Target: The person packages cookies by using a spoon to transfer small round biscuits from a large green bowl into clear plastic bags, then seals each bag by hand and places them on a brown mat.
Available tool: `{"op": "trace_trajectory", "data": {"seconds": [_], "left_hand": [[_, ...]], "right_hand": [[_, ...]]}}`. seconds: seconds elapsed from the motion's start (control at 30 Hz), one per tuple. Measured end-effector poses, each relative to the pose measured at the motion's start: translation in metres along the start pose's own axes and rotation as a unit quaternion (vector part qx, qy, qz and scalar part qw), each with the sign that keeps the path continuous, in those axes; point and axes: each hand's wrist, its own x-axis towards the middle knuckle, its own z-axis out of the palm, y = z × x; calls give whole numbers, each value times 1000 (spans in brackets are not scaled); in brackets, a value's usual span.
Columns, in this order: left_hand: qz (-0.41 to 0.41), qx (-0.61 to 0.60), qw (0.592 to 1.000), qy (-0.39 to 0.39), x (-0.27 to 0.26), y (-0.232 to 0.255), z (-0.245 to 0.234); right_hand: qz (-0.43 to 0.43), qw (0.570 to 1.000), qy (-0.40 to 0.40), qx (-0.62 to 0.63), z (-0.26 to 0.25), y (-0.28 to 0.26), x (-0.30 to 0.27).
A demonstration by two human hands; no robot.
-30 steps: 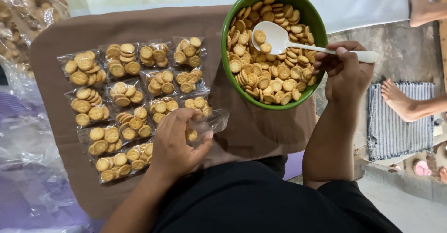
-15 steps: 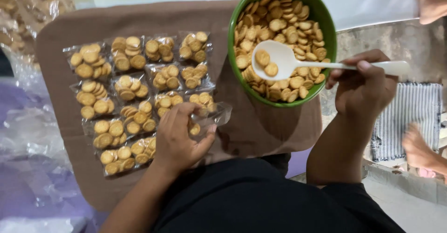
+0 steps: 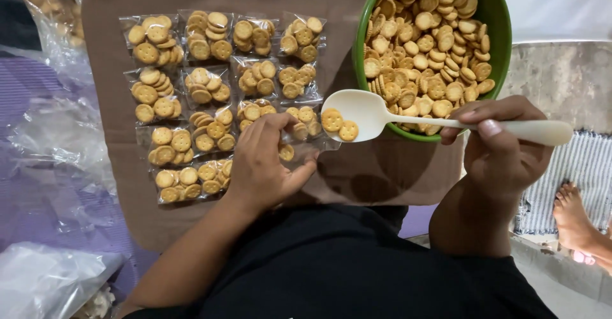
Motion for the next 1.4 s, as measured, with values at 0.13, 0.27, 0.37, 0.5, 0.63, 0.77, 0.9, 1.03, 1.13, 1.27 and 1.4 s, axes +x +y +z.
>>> {"op": "trace_trajectory", "data": {"seconds": [0.13, 0.27, 0.37, 0.5, 0.63, 0.77, 0.9, 1.03, 1.13, 1.27, 1.4], "left_hand": [[-7, -1, 1000, 0, -1, 0, 0], [-8, -2, 1000, 7, 0, 2, 0], [-7, -3, 1000, 13, 1, 4, -1], [-18, -1, 1000, 11, -1, 2, 0], [-21, -3, 1000, 14, -1, 3, 0], [-36, -30, 999, 2, 1, 6, -3], [-70, -91, 993, -23, -1, 6, -5], [-36, -120, 992, -30, 4, 12, -8], [-43, -208, 975, -61, 10, 18, -14], [-121, -250, 952, -131, 8, 19, -15], [-191, -268, 928, -177, 6, 17, -13]], "right_hand": [[-2, 998, -32, -46, 11, -15, 0], [-70, 992, -83, -69, 18, -22, -1], [-71, 991, -97, -62, 24, -27, -4], [-81, 991, -85, -66, 31, -30, -5], [-103, 988, -88, -75, 25, -27, -5], [-166, 979, -96, -70, 14, -20, -1], [-307, 950, 0, -63, 5, -12, 11], [-263, 961, 72, -54, -18, -6, 10], [-161, 975, 143, -56, -39, 4, 11], [-61, 967, 174, -174, -60, 17, 12], [11, 967, -41, -249, -91, 14, 20]]}}
